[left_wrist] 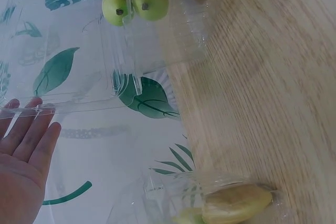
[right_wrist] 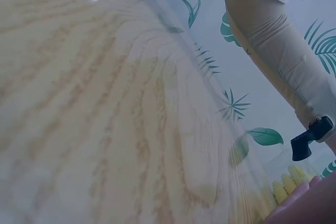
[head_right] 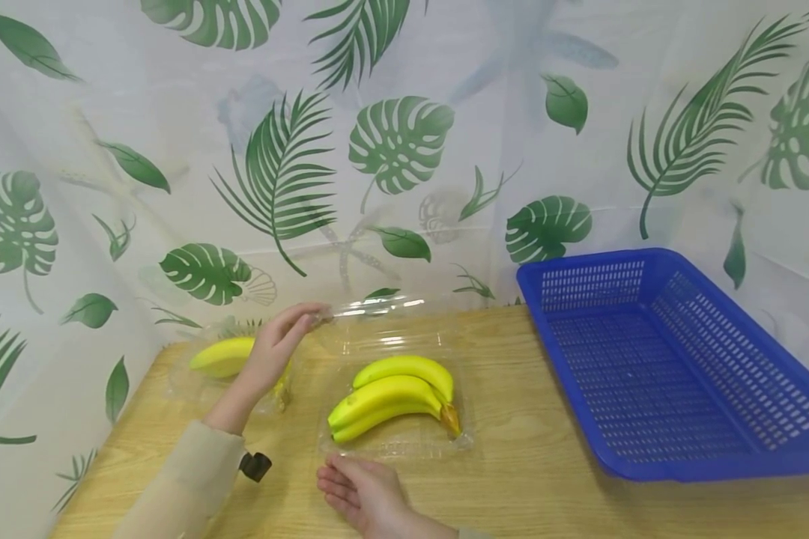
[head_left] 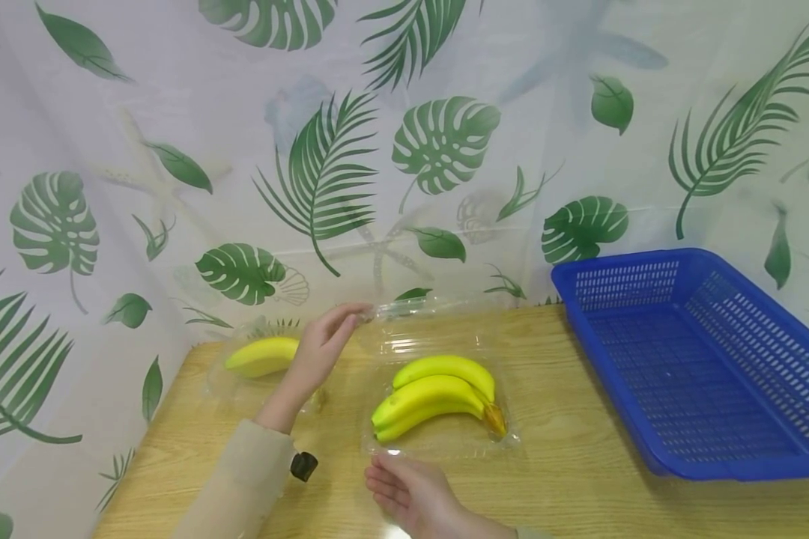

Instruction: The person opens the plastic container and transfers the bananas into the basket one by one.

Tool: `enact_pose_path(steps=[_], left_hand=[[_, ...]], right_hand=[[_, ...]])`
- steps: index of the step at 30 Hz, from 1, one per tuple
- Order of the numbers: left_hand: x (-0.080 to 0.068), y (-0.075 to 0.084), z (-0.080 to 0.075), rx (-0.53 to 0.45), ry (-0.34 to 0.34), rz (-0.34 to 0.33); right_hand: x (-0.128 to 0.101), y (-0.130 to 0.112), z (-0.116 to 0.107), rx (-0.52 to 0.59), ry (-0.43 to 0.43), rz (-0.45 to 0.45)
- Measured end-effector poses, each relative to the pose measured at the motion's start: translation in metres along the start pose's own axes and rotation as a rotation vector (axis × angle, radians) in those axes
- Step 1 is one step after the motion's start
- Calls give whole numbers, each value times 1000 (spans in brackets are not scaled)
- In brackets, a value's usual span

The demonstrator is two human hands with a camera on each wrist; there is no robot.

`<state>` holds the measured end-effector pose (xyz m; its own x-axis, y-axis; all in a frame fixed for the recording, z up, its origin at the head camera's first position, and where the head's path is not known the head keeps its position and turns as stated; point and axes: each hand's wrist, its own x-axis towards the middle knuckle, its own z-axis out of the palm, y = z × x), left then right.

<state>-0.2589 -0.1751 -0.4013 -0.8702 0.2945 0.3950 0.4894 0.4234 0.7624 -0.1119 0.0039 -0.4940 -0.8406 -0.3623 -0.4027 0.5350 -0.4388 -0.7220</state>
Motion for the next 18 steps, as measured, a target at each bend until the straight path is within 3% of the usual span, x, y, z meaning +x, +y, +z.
enact_pose_path(steps=[18], left_hand=[[0, -2, -1, -15, -5, 18]], right_hand=[[-10, -11, 3, -31, -92, 25]])
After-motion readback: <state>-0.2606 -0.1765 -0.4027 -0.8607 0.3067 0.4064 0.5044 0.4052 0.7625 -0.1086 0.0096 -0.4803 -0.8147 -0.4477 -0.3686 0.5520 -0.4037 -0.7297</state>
